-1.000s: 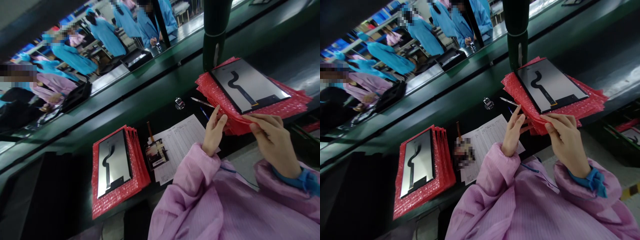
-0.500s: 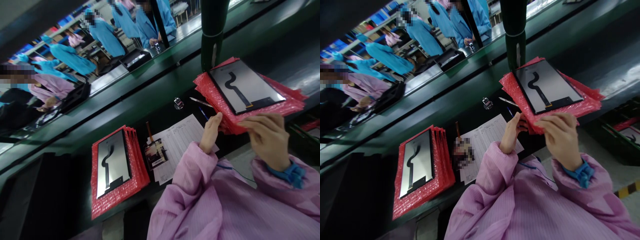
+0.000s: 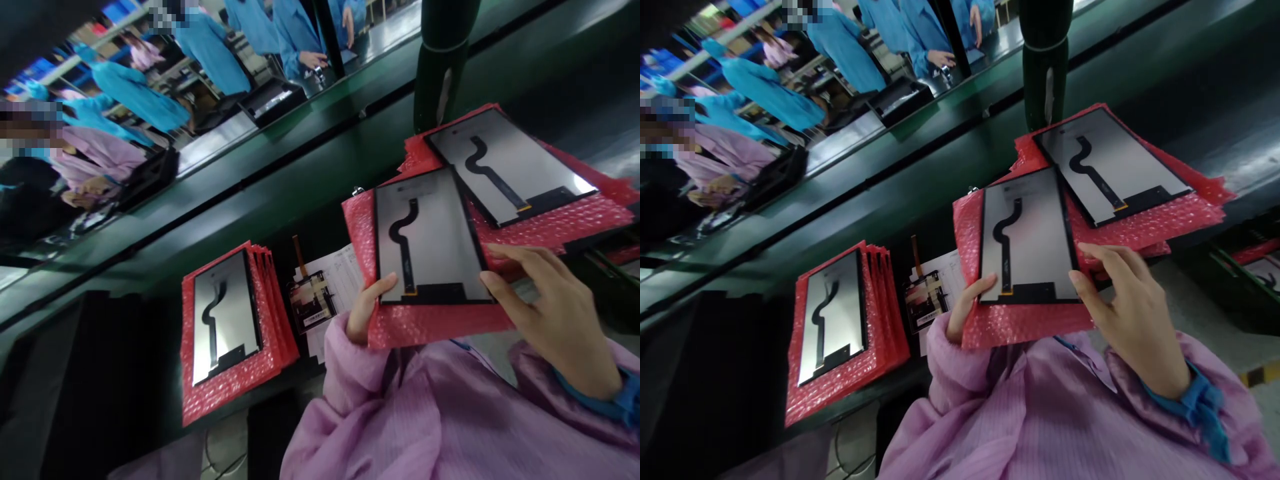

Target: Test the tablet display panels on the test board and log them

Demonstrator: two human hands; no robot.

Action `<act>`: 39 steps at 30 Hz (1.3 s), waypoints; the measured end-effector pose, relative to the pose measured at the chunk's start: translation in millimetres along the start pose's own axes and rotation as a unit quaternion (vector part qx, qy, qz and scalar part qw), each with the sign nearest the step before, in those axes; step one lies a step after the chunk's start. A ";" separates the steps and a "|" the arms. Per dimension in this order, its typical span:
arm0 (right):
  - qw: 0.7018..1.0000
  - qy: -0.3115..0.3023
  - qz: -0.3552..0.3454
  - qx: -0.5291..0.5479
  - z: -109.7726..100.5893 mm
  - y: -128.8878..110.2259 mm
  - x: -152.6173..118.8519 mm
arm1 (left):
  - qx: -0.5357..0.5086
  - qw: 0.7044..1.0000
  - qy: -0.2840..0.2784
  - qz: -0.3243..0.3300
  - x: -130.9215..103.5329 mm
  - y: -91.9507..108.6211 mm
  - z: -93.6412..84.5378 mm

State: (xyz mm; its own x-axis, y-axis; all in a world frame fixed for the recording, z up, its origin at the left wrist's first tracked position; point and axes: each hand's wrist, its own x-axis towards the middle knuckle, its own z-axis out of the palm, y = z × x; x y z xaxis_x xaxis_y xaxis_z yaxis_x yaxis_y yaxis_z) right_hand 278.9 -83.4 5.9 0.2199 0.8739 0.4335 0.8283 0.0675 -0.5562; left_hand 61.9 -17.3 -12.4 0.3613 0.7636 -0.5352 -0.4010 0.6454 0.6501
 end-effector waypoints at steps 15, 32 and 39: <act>0.815 -0.274 0.297 0.415 105.3 4.8 9.0 | -0.088 0.974 0.195 0.076 -12.8 -23.2 -86.0; 0.910 -0.209 0.201 0.296 122.4 7.8 49.6 | -0.130 0.964 0.226 0.057 -0.8 -20.8 -86.0; 0.901 -0.208 0.216 0.315 97.1 -12.2 56.0 | -0.158 0.963 0.208 0.066 0.6 -16.5 -78.2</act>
State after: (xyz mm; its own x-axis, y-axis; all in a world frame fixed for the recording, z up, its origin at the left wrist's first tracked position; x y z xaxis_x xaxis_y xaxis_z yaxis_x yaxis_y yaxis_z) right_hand 231.0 11.5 -31.8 0.1311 0.9800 -0.1497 0.2271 -0.1767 -0.9577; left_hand 2.9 -25.9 -65.6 -0.0527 0.7383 -0.6724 -0.6808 0.4660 0.5651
